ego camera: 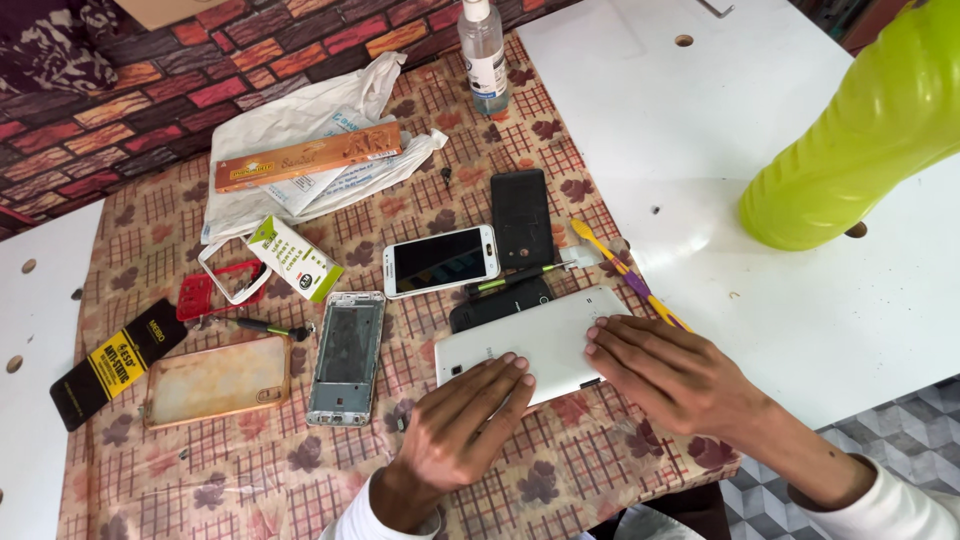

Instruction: The person handles a black smartphone, then picks up a white smartphone with a cracked screen. They use a prying tool to separate the screen from the frame, working along the edges to detach it.

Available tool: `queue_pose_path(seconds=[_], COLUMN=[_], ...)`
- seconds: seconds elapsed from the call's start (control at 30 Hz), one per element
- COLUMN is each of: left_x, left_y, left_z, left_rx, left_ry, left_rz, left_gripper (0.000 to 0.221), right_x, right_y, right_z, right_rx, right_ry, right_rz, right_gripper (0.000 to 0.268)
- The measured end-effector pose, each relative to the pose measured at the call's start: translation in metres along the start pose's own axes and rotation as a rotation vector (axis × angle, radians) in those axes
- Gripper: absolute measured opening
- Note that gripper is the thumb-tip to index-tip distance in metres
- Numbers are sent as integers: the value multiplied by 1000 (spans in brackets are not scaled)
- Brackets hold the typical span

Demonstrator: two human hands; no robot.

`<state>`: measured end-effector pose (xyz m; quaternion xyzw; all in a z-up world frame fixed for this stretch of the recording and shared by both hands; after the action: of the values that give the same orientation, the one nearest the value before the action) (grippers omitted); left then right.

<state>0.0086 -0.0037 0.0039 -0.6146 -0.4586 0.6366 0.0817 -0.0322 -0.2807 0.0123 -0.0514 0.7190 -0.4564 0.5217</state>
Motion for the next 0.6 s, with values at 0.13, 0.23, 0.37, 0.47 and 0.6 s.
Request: queue_pose_path(seconds=[0.13, 0.23, 0.37, 0.47, 0.6], left_x=[5, 8, 9, 6, 2], left_y=[2, 5, 2, -6, -18], left_z=[-3, -7, -6, 0, 8], left_rx=[35, 45, 38, 63, 195], left_ry=[-40, -32, -32, -91, -171], left_rz=[30, 93, 245, 247, 212], left_gripper=[17, 17, 17, 24, 28], right_x=[0, 3, 2, -1, -2], right_y=[2, -3, -4, -3, -3], right_z=[13, 23, 27, 29, 27], right_rx=[-216, -348, -472, -541, -588], right_ry=[73, 237, 273, 248, 269], right_rz=[147, 177, 216, 225, 208], right_gripper=[37, 46, 44, 39, 39])
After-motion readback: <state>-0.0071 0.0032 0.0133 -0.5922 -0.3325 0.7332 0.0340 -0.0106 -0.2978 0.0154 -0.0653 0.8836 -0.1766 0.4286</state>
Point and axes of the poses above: each hand's wrist, its own x-axis away from the middle knuckle, its own y-axis out of the palm, z = x × y, the point moved 1 cm from there along -x, towards the middle knuckle, and after that the axes turned 12 degrees about -x, right-handed, at the moved point
